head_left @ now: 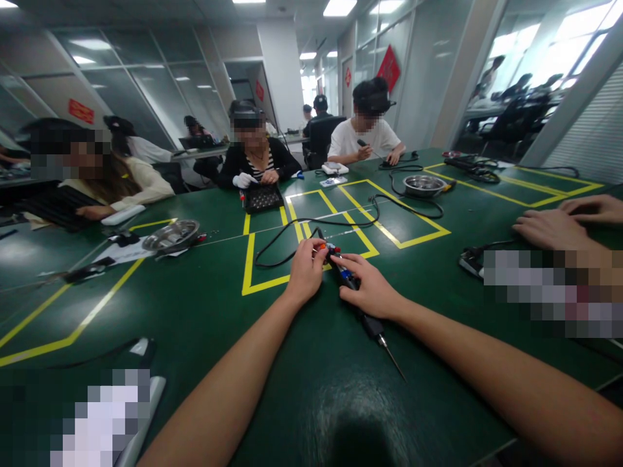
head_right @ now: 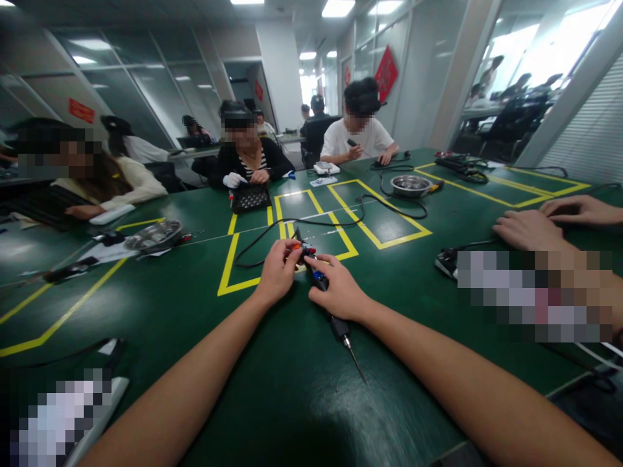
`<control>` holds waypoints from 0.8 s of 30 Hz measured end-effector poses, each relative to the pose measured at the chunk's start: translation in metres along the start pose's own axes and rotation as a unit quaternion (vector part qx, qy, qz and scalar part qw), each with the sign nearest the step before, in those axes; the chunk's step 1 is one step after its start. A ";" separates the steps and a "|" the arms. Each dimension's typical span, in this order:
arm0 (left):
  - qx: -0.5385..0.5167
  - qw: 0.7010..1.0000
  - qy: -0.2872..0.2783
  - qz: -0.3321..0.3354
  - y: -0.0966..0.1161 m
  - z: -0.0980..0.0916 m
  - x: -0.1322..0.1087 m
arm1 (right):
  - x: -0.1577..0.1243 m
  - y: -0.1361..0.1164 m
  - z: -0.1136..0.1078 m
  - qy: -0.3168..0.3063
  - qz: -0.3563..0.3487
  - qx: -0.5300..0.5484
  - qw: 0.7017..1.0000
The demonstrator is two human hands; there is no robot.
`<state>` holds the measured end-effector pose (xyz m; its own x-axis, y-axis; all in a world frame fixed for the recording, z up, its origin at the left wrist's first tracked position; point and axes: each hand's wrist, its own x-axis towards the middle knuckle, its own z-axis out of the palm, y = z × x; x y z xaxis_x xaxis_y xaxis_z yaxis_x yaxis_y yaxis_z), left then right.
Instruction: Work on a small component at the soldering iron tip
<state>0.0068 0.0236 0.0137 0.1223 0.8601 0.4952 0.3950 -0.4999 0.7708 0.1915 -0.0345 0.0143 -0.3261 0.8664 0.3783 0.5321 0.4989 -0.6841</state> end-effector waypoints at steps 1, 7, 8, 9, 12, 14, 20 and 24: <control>-0.007 1.000 0.003 -0.004 -0.001 0.001 -0.001 | 0.000 0.000 0.000 0.002 0.002 0.003 1.000; -0.050 0.998 0.011 -0.048 -0.007 0.003 -0.005 | 0.000 0.000 0.002 0.008 0.009 0.015 1.000; -0.053 0.997 0.012 -0.051 -0.007 0.003 -0.006 | 0.000 0.000 0.003 0.009 0.009 0.013 1.000; -0.052 0.997 0.014 -0.052 -0.007 0.003 -0.006 | 0.000 0.000 0.003 0.010 0.006 0.010 1.000; -0.052 0.997 0.009 -0.057 -0.006 0.003 -0.007 | -0.001 0.000 0.004 0.008 -0.002 0.004 1.000; -0.072 0.995 0.000 -0.064 -0.007 0.004 -0.007 | -0.001 0.000 0.003 0.004 -0.004 0.001 1.000; -0.162 0.981 -0.009 -0.109 -0.014 0.005 -0.004 | -0.001 -0.001 0.002 -0.004 -0.008 -0.011 1.000; -0.184 0.974 -0.007 -0.135 -0.017 0.006 -0.002 | -0.001 -0.003 0.002 -0.006 -0.007 -0.013 1.000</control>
<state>0.0057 0.0309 -0.0025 0.0723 0.9654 0.2505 0.0620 -0.2550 0.9650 0.1887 -0.0368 0.0144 -0.3429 0.8590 0.3801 0.5472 0.5116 -0.6625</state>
